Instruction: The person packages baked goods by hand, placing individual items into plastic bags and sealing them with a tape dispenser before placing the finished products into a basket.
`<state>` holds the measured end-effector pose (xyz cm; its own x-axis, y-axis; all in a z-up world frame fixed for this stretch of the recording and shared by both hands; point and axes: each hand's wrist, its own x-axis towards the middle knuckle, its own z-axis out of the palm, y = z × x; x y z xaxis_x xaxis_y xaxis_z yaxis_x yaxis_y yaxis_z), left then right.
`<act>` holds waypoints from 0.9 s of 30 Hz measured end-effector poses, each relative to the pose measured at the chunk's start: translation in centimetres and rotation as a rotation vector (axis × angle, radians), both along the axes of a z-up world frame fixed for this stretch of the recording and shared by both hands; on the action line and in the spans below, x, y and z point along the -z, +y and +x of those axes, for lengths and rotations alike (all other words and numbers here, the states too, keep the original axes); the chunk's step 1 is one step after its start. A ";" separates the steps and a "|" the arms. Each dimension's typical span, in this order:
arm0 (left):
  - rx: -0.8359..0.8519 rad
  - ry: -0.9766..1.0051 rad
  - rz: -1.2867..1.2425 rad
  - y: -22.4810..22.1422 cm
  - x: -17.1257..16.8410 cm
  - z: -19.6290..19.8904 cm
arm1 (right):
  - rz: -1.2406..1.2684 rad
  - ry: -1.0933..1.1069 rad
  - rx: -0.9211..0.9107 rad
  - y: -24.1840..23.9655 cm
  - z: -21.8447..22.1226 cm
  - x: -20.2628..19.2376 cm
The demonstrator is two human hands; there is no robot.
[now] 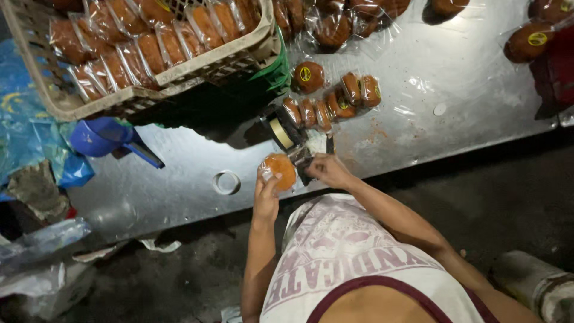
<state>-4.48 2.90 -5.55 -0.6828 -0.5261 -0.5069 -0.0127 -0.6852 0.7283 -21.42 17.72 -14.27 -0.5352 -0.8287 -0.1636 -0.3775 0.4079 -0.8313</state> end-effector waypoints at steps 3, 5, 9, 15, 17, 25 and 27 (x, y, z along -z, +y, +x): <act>-0.002 0.045 -0.079 0.9 -0.2 -2.0 | -0.048 0.093 -0.040 1.6 -2.6 -1.1; 0.107 0.073 -0.225 1.4 -0.7 -3.8 | -0.138 -0.059 -0.085 2.1 -4.9 -4.3; 0.514 -0.528 -0.417 3.5 -1.2 -7.3 | -0.308 -0.275 -0.328 3.6 -8.2 -11.4; 0.570 -0.128 -0.105 6.9 0.6 -10.8 | 0.134 -0.070 -0.185 4.0 -12.6 -14.6; 0.551 0.047 0.175 7.6 1.4 -11.5 | 0.039 -0.078 -0.132 4.9 -14.4 -14.4; 0.355 0.031 0.095 8.1 4.1 -16.0 | -0.302 -0.105 0.183 10.1 -16.0 -8.1; 0.311 -0.188 -0.386 7.0 5.1 -17.3 | -0.411 -0.073 0.637 9.4 -17.8 -5.6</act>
